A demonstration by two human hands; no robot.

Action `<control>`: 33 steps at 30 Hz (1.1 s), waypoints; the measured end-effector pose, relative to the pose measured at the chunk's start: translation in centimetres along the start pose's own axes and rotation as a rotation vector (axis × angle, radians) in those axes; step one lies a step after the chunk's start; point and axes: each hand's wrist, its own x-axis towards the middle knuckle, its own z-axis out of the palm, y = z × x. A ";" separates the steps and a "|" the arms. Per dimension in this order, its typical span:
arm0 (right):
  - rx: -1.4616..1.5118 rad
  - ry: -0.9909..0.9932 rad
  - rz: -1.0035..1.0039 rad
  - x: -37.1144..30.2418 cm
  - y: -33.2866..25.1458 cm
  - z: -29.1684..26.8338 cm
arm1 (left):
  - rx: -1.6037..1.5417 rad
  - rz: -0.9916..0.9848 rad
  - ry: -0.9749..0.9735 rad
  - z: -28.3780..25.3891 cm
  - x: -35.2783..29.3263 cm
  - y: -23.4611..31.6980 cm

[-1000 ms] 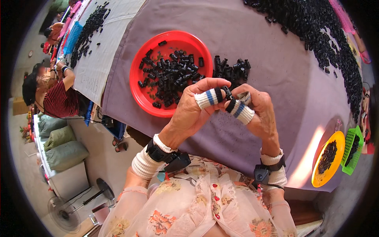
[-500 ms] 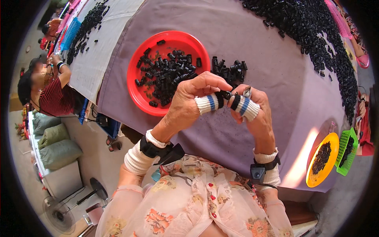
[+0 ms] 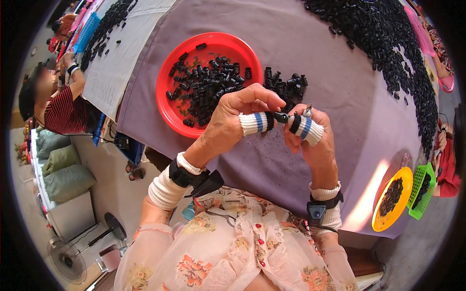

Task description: Sorting and joining small black plastic components on a table in a manufacturing setting.

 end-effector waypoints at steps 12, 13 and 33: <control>-0.112 0.122 0.027 -0.1 -0.2 0.9 | 0.535 0.205 0.006 0.5 -0.2 0.0; -0.119 0.104 0.033 -0.1 -0.1 0.9 | 0.536 0.210 0.026 0.4 -0.3 0.0; -0.113 0.162 0.134 0.5 1.7 2.5 | 0.453 0.141 -0.116 -2.9 -0.9 0.1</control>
